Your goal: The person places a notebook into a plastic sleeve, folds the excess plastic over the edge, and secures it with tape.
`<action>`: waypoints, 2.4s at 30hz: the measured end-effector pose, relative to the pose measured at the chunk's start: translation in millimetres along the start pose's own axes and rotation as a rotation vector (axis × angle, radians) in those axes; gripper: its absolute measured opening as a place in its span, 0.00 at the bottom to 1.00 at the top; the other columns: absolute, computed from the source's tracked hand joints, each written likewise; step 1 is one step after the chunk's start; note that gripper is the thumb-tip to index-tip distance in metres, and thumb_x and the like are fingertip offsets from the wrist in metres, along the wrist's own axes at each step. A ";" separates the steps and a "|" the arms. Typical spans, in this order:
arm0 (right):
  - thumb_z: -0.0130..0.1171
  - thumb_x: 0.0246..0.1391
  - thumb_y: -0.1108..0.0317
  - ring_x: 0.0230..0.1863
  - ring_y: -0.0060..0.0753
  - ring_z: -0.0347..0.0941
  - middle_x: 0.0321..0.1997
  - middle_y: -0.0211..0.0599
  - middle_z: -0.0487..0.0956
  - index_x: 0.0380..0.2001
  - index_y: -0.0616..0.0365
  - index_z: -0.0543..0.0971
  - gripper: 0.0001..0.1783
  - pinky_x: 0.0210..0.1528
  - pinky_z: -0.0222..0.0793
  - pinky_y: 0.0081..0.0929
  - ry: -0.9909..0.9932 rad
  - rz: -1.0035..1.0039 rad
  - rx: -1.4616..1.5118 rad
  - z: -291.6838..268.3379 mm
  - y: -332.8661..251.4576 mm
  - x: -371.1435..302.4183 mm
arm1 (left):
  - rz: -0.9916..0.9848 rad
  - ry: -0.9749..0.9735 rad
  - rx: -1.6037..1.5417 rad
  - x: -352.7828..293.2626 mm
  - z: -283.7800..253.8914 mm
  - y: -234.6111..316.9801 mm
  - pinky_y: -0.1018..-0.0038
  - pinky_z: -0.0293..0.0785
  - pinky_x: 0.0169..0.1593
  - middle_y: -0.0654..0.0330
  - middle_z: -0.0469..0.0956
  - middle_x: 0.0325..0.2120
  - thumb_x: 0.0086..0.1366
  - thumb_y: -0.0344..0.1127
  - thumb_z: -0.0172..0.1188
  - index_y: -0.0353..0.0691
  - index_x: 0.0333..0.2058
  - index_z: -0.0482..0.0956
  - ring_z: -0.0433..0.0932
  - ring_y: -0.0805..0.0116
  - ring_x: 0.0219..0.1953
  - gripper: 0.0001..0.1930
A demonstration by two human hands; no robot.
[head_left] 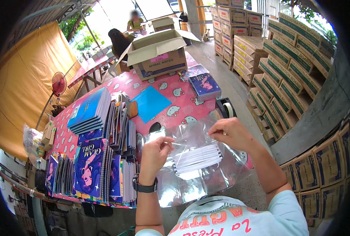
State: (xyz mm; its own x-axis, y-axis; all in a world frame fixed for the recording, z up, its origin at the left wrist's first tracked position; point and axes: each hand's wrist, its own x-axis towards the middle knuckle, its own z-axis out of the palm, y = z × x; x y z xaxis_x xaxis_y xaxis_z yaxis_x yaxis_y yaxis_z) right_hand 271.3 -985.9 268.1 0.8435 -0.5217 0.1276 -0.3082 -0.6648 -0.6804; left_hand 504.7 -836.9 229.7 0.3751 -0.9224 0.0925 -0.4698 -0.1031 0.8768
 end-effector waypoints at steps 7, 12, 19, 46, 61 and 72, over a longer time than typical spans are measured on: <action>0.60 0.44 0.66 0.32 0.43 0.74 0.27 0.39 0.78 0.28 0.57 0.79 0.08 0.38 0.70 0.36 0.240 -0.253 -0.410 18.7 -19.6 10.2 | 0.235 -0.120 0.522 16.6 -9.1 30.0 0.72 0.73 0.30 0.54 0.79 0.22 0.51 0.34 0.63 0.39 0.33 0.79 0.79 0.64 0.24 0.09; 0.57 0.52 0.60 0.32 0.31 0.75 0.28 0.36 0.79 0.30 0.60 0.79 0.12 0.38 0.70 0.32 0.744 0.056 0.259 -8.8 -11.7 -21.0 | 0.457 0.302 0.393 -18.0 -10.6 75.5 0.66 0.70 0.42 0.58 0.78 0.23 0.51 0.40 0.65 0.42 0.36 0.78 0.77 0.65 0.28 0.15; 0.64 0.46 0.58 0.42 0.31 0.72 0.39 0.40 0.78 0.40 0.61 0.78 0.21 0.49 0.64 0.31 0.124 -0.150 0.262 50.3 34.4 -60.8 | 0.511 -0.395 0.755 -39.4 9.8 55.5 0.60 0.59 0.53 0.62 0.78 0.30 0.48 0.39 0.66 0.47 0.34 0.79 0.76 0.66 0.36 0.13; 0.67 0.32 0.61 0.70 0.42 0.41 0.70 0.30 0.50 0.55 0.29 0.70 0.39 0.59 0.36 0.68 -0.282 -0.374 -0.314 68.1 25.0 -55.5 | 0.573 0.075 0.171 -77.5 37.8 -39.6 0.61 0.53 0.58 0.55 0.68 0.54 0.58 0.59 0.50 0.43 0.52 0.71 0.63 0.56 0.59 0.31; 0.67 0.39 0.54 0.68 0.43 0.48 0.66 0.39 0.59 0.57 0.43 0.68 0.39 0.63 0.46 0.53 -0.428 -0.394 -0.004 52.4 32.5 -27.5 | 0.550 -0.395 0.590 -59.9 32.5 -20.3 0.37 0.40 0.60 0.68 0.57 0.62 0.44 0.66 0.60 0.61 0.57 0.66 0.50 0.55 0.65 0.40; 0.59 0.48 0.53 0.30 0.36 0.76 0.27 0.43 0.80 0.28 0.61 0.81 0.19 0.34 0.70 0.33 0.766 0.611 -0.038 58.0 241.6 -9.1 | 0.531 -0.400 0.514 -57.8 33.4 -15.1 0.48 0.51 0.61 0.66 0.60 0.61 0.40 0.61 0.66 0.60 0.55 0.70 0.51 0.52 0.65 0.39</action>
State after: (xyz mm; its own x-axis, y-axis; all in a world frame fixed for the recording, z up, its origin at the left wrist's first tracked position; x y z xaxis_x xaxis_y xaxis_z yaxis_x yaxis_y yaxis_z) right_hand 214.6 -1110.8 60.7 0.0245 -0.9788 0.2035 -0.6221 -0.1743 -0.7633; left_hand 463.4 -794.5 195.4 -0.2654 -0.9485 0.1730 -0.8455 0.3152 0.4310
